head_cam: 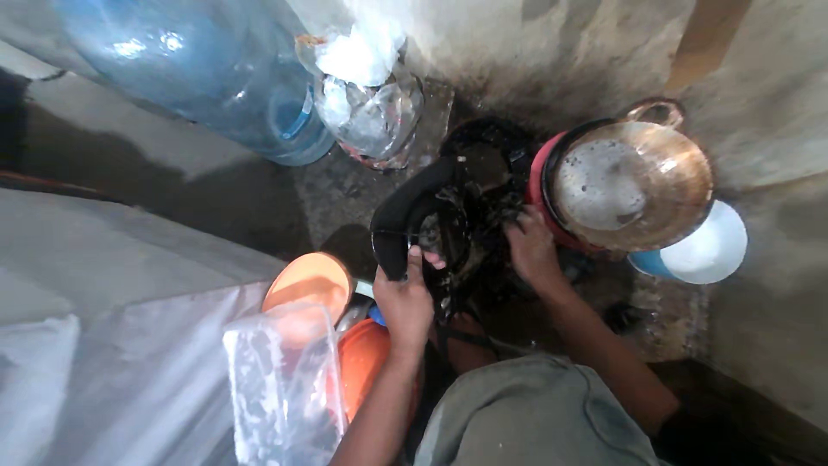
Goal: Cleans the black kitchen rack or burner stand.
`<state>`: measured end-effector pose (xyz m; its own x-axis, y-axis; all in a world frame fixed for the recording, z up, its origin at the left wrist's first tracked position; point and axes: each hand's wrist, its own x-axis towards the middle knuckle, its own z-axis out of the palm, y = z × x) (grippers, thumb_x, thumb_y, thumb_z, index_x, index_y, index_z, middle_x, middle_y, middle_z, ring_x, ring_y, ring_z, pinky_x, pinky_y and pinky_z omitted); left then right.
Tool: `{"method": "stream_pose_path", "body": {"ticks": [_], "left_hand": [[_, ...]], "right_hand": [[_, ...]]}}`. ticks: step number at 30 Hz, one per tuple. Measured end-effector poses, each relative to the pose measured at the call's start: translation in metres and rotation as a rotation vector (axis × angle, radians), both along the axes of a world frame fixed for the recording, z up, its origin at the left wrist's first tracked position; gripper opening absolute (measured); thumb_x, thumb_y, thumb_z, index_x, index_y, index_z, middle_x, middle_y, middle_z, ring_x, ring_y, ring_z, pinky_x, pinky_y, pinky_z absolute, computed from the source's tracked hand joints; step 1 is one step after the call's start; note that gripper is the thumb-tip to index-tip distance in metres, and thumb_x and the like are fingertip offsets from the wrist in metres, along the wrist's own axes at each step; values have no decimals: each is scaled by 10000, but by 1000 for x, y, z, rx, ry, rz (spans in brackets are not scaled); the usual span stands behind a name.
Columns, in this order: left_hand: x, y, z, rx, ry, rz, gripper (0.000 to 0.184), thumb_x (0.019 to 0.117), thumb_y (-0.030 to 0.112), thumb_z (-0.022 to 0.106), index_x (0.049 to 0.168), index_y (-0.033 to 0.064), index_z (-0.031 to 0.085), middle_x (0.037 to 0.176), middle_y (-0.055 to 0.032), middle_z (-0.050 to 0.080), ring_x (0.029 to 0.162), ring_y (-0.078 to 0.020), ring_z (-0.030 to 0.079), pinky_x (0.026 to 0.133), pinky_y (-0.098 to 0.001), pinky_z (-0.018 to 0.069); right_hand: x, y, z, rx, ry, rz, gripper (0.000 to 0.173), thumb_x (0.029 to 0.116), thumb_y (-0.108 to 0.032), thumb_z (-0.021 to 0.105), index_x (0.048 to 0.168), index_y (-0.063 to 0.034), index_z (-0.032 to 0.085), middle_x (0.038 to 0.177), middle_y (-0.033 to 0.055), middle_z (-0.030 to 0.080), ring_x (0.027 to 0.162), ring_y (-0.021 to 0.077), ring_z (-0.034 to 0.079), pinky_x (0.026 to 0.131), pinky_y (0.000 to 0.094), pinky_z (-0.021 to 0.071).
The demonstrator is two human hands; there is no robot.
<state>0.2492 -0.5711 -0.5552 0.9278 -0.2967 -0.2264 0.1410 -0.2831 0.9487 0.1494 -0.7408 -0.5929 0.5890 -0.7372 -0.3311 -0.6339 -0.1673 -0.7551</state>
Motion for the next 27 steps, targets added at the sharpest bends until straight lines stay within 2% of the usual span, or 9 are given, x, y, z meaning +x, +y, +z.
{"method": "stream_pose_path", "body": {"ticks": [4,8,10,14,18,21,24,26,27], "left_hand": [[-2,-6,-1,-35,65,13,231,1043,223,611,1168,29,615,864,-94,760,751,-224,759,724,-395,655],[-10,-7,-8,13,72,-6,282,1034,296,622,1189,61,633,862,-68,754,747,-197,747,717,-374,650],[-14,-8,-11,27,44,-5,297,1039,329,606,1182,71,640,846,-56,751,740,-186,744,708,-370,649],[-18,-11,-10,-33,54,11,408,1069,440,491,1150,66,633,799,-61,728,706,-199,735,671,-378,647],[-25,-14,-12,-24,87,22,485,1085,476,408,1093,54,649,772,-56,726,686,-188,735,663,-381,650],[-24,-13,-9,88,73,-2,588,1079,550,305,1038,84,661,754,-15,727,677,-125,718,640,-333,625],[-22,-12,-8,184,72,-38,668,1059,617,238,1035,106,668,772,-1,729,701,-110,716,657,-343,621],[-25,-11,-10,171,78,-52,642,1074,584,251,1042,99,670,780,-10,741,696,-119,719,656,-347,620],[-26,-11,-10,161,64,-49,614,1084,555,264,1042,96,671,775,-7,741,690,-114,718,655,-337,617]], "right_hand": [[6,4,23,-138,-105,-160,425,1074,-323,507,1286,23,633,1397,254,550,1264,365,579,1046,552,484],[37,12,32,-310,-468,-88,345,959,-197,717,1254,-40,633,1226,121,687,1128,191,674,981,386,563],[51,12,25,-423,-432,10,368,905,-187,778,1203,-29,632,1185,130,694,1123,235,679,970,400,572],[58,11,-5,-695,-128,127,382,932,-410,722,1152,-100,764,1396,142,603,1302,373,537,1068,487,477],[61,12,-7,-533,-174,16,369,824,-307,817,1148,-136,776,1540,63,500,1421,336,424,1128,563,389],[57,5,-3,-250,-386,108,1054,764,-266,883,1636,-201,294,1692,85,259,1549,324,252,1233,593,270],[56,-2,5,-223,-377,351,1197,749,-216,842,1674,-258,84,1738,54,112,1592,358,76,1216,725,22],[55,-7,6,-332,-286,362,1120,737,-256,871,1656,-220,233,1727,10,180,1595,347,78,1214,732,9],[56,-9,6,-407,-241,309,923,731,-298,889,1548,-176,477,1699,10,271,1589,344,125,1221,720,46]]}}
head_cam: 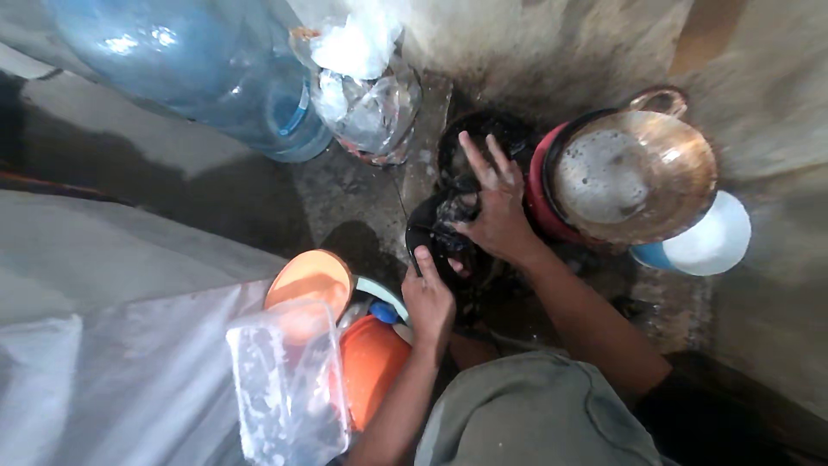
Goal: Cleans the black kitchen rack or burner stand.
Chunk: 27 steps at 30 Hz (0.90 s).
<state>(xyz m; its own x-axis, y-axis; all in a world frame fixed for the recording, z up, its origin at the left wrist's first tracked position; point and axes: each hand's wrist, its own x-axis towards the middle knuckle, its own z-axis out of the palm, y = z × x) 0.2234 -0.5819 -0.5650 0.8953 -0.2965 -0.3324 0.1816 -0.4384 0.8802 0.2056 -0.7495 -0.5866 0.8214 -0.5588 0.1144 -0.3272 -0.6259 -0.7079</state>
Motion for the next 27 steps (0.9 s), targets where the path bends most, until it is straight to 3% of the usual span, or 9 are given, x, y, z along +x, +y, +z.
{"method": "stream_pose_path", "body": {"ticks": [1,2,4,8,12,15,17,21,27], "left_hand": [[-1,0,1,-11,-25,-2,590,1093,530,275,1051,93,670,773,-1,739,691,-109,719,665,-328,620],[-2,1,1,-26,-47,-13,562,1102,498,285,1065,84,664,775,2,738,700,-108,722,679,-327,627],[-2,0,1,-26,-72,-36,491,1115,426,316,1088,69,651,774,8,731,703,-103,720,684,-318,627],[2,2,1,68,-76,-66,523,1108,462,308,1053,73,653,754,16,722,675,-85,703,662,-307,613],[5,6,-1,137,-126,-82,577,1095,528,264,1059,100,649,748,32,695,674,-69,674,653,-299,586],[4,6,2,120,-142,-81,544,1102,499,289,1104,88,645,753,40,707,677,-57,686,658,-281,598],[-1,6,4,88,-141,-68,522,1104,483,306,1104,81,638,757,42,707,670,-58,688,645,-275,603],[-3,5,6,74,-180,-110,449,1099,439,374,1169,78,631,788,35,710,680,-74,684,637,-297,597],[0,7,2,82,-166,-144,389,1099,397,411,1160,79,626,788,45,713,689,-58,692,651,-268,601]], "right_hand": [[1,-2,-1,-55,36,-79,585,730,-337,892,1259,-149,728,1676,-2,330,1587,324,142,1227,700,73],[2,-5,-1,-95,121,-138,399,751,-382,875,1071,-158,794,1682,-26,314,1592,307,115,1228,686,78],[3,-9,-3,-99,240,-186,333,766,-401,857,986,-158,799,1707,-51,238,1598,297,56,1229,662,82],[4,-2,-4,-5,-5,-22,399,748,-326,876,1077,-121,783,1707,3,248,1597,331,72,1257,624,127],[10,2,-6,18,-64,194,288,745,-336,859,978,-183,788,1706,-13,247,1597,331,35,1238,663,59],[9,-1,-7,167,43,112,344,731,-377,887,920,-139,723,1673,17,310,1565,294,214,1207,612,282],[10,-5,-8,216,74,-12,372,732,-374,876,898,-100,685,1614,51,402,1448,284,433,1079,565,468],[8,-9,-11,263,217,-189,431,778,-299,853,1089,-58,680,1581,109,423,1395,356,466,1015,626,474],[-2,4,-14,193,141,-228,468,817,-194,821,1232,-37,671,1487,154,500,1331,356,518,1053,531,493]]}}
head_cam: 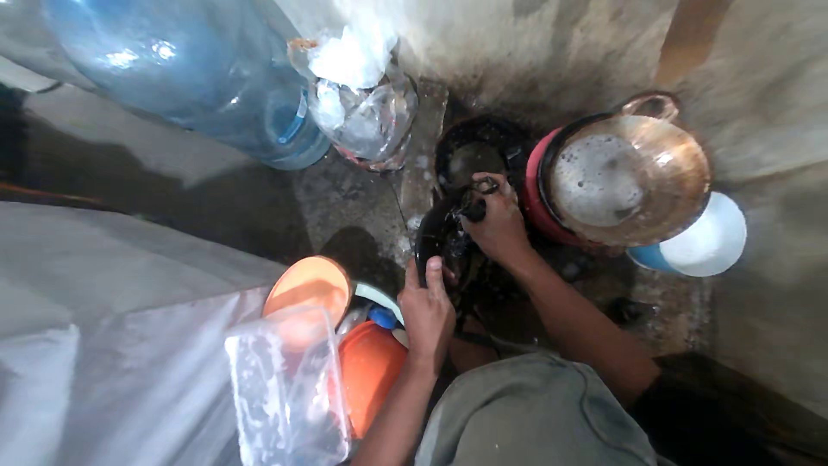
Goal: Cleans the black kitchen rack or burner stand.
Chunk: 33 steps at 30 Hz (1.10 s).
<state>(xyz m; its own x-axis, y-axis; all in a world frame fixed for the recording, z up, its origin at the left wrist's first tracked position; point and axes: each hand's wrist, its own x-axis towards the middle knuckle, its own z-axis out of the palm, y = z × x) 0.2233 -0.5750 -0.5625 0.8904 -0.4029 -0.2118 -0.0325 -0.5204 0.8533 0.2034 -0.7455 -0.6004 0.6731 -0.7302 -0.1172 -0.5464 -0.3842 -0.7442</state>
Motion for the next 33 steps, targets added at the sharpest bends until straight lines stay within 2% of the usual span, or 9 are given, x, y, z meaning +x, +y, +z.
{"method": "stream_pose_path", "body": {"ticks": [3,5,9,13,19,22,26,28,33], "left_hand": [[4,2,-2,-22,18,7,372,1088,406,460,1180,87,628,783,33,719,670,-84,699,639,-296,617],[4,0,1,-2,57,28,322,1061,380,552,1192,98,639,774,29,725,655,-86,697,628,-298,613],[-2,-8,4,47,111,7,173,1022,170,632,1154,60,641,791,21,743,671,-65,714,640,-265,618],[-3,-18,10,168,205,17,147,1041,184,607,1086,52,653,787,11,738,677,-70,703,657,-270,598],[8,-8,-3,190,124,-27,150,1026,216,629,1008,72,666,767,7,726,667,-96,693,655,-326,594],[6,-7,-1,126,188,20,141,1036,191,620,1011,57,657,769,7,746,656,-87,711,642,-294,610],[2,-2,-4,151,150,12,147,1031,200,623,1018,63,676,777,14,735,656,-80,694,637,-291,595],[1,-3,-1,153,155,20,149,1035,195,620,989,68,682,756,22,728,632,-67,680,613,-274,581],[9,-6,-2,193,103,-13,79,991,135,651,972,62,671,762,-16,718,659,-103,688,634,-325,587]], "right_hand": [[-10,-4,11,-70,-92,-72,344,833,-180,794,1137,-37,722,1312,182,622,1235,340,591,1026,519,506],[-13,-10,17,-59,-118,-142,280,859,-144,766,1111,-29,727,1288,210,616,1199,329,613,1000,485,528],[-6,-22,13,-69,-99,-201,238,898,-143,719,1131,-95,725,1257,197,661,1139,349,659,943,517,558],[4,-3,34,187,-143,-22,242,984,-139,597,1202,-121,699,1222,73,702,1078,203,688,919,442,574],[6,-1,51,350,-386,385,203,939,-75,720,1139,-99,743,1163,-5,742,1069,61,690,973,290,576],[13,-12,42,232,-230,308,219,926,-85,735,1141,-125,744,1153,5,748,1074,104,697,977,346,568],[17,-29,31,58,190,146,353,943,-53,617,1278,-139,687,1236,169,694,1188,355,648,1009,554,517],[18,-25,33,63,217,144,370,937,-54,617,1293,-141,672,1251,185,673,1185,371,641,988,565,525],[16,2,55,228,-192,347,256,909,-30,693,1145,-122,734,1153,30,736,1067,129,694,961,375,573]]}}
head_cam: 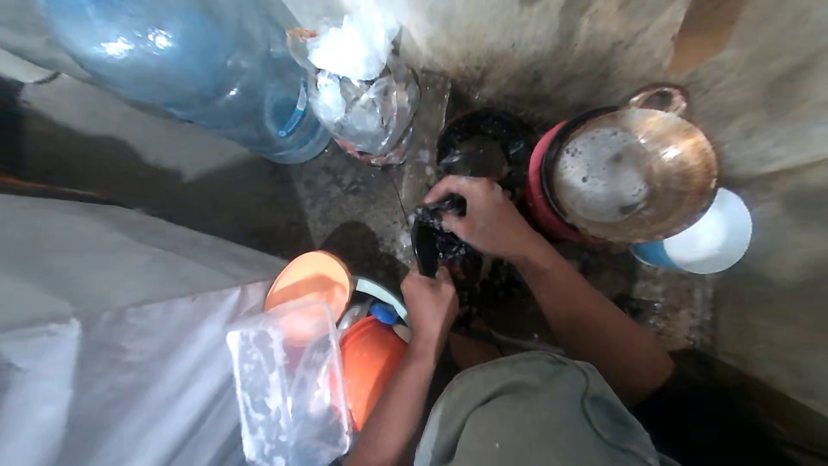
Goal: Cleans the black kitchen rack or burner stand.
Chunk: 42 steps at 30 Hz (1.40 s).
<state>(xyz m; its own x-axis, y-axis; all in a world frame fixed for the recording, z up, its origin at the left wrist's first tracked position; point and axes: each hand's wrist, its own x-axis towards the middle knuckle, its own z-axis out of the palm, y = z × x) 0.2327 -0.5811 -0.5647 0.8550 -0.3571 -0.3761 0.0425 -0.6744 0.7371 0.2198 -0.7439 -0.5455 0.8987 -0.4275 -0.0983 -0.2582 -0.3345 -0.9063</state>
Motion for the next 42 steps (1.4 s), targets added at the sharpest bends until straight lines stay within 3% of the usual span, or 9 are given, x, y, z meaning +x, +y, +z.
{"method": "stream_pose_path", "body": {"ticks": [4,10,20,23,25,27,33,36,42], "left_hand": [[7,-2,3,28,5,-12,77,984,131,658,962,59,674,780,-31,722,679,-130,695,656,-366,591],[6,22,-4,-218,-76,-29,140,1038,153,604,1082,33,663,826,7,751,716,-86,727,697,-291,635],[20,33,-1,-375,-46,123,143,1041,124,595,1102,-1,629,797,-59,746,702,-184,743,699,-367,654],[17,30,5,-417,-30,155,150,1042,118,592,1103,-16,623,791,-75,742,698,-200,742,699,-372,655],[16,26,8,-447,-28,174,149,1043,112,587,1096,-21,625,789,-82,740,696,-205,741,700,-373,654],[15,22,8,-457,-39,175,147,1042,108,586,1107,-19,624,796,-78,740,697,-199,740,700,-372,654],[18,21,4,-411,-92,244,150,1046,117,582,1098,-19,619,793,-70,736,693,-190,739,689,-366,654],[22,23,1,-411,-92,294,162,1047,119,582,1102,-29,614,785,-75,734,685,-193,743,685,-371,661],[18,23,2,-466,0,311,157,1052,95,562,1067,-52,613,765,-94,726,669,-203,735,684,-371,657]], "right_hand": [[3,4,4,-2,-70,-4,271,898,3,684,1121,-129,763,1153,4,751,1079,94,692,977,339,560],[1,-48,-13,-128,191,-231,287,930,-45,656,1185,-143,745,1214,85,721,1143,240,677,1000,489,541],[-29,-63,-31,404,-415,-594,283,960,-33,528,1209,-5,660,1107,90,683,1002,173,675,882,399,592],[-30,-51,-39,287,-337,-421,426,956,-119,489,1357,-37,607,1326,90,642,1207,160,619,1020,400,536],[-29,-33,-36,128,-138,-211,601,985,-300,628,1537,-130,462,1560,80,480,1412,183,487,1155,429,451],[-22,-11,-42,-48,23,-192,873,857,-410,824,1583,-191,392,1606,122,400,1413,281,483,1117,511,477],[-29,17,-44,-449,-5,-338,217,854,-53,749,1070,-56,771,1196,160,693,1130,316,671,959,476,570],[-41,9,-35,-345,4,-158,256,851,-37,761,1101,-89,783,1235,127,703,1133,286,682,967,485,572],[-26,-9,-43,-186,-42,-314,411,870,52,665,1262,-66,642,1296,156,655,1152,328,660,950,546,560]]}}
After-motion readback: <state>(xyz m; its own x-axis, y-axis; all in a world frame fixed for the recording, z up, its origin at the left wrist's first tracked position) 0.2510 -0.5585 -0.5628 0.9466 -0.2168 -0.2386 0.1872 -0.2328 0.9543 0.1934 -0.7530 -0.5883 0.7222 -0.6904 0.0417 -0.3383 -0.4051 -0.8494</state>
